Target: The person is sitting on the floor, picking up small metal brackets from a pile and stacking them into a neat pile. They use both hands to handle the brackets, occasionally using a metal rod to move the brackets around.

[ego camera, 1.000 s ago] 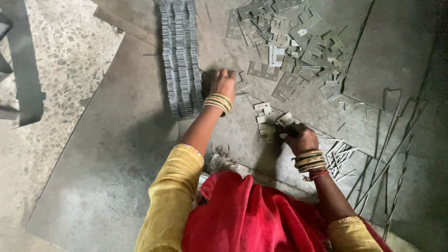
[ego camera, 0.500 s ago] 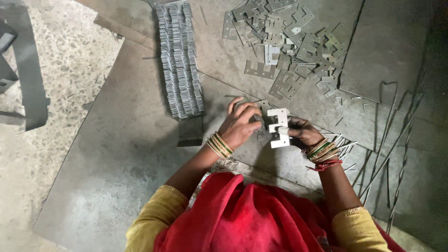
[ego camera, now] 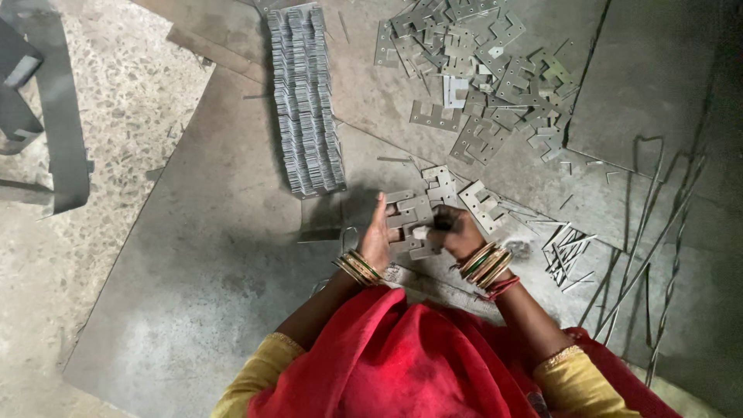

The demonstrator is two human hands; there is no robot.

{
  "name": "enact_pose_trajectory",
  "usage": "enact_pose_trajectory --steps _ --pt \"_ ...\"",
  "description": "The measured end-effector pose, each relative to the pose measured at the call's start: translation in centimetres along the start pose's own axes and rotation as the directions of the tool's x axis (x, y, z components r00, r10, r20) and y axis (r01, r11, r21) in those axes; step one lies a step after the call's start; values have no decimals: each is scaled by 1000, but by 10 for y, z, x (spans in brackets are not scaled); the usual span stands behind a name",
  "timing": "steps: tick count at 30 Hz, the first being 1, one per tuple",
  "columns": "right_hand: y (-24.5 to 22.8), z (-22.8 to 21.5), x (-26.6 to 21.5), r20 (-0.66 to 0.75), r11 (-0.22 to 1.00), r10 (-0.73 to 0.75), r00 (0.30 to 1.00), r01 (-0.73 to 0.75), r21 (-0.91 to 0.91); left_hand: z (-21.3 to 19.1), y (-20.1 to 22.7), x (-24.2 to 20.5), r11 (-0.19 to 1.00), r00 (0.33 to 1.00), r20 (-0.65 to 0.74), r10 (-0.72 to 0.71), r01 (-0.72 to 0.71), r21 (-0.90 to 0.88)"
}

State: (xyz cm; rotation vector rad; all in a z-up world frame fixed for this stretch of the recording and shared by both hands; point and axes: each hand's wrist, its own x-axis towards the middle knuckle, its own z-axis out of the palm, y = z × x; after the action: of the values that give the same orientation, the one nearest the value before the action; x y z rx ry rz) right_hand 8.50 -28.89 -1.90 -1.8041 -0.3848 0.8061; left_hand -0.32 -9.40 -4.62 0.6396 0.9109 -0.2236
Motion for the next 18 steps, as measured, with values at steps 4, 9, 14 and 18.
enact_pose_trajectory --steps 4,9,14,18 --pt "-5 -11 -2 -95 981 23 995 -41 -188 -36 -36 39 960 942 293 166 -222 168" --pt "22 -64 -2 -434 500 -234 870 -275 -821 -55 -61 71 967 971 156 183 -206 149" --pt "43 -78 -3 -477 590 -137 868 -316 -743 -57 -44 64 971 963 218 157 -190 142" --pt "-2 -87 0 -367 727 168 915 -367 -581 -47 -33 54 928 905 362 222 -310 206"
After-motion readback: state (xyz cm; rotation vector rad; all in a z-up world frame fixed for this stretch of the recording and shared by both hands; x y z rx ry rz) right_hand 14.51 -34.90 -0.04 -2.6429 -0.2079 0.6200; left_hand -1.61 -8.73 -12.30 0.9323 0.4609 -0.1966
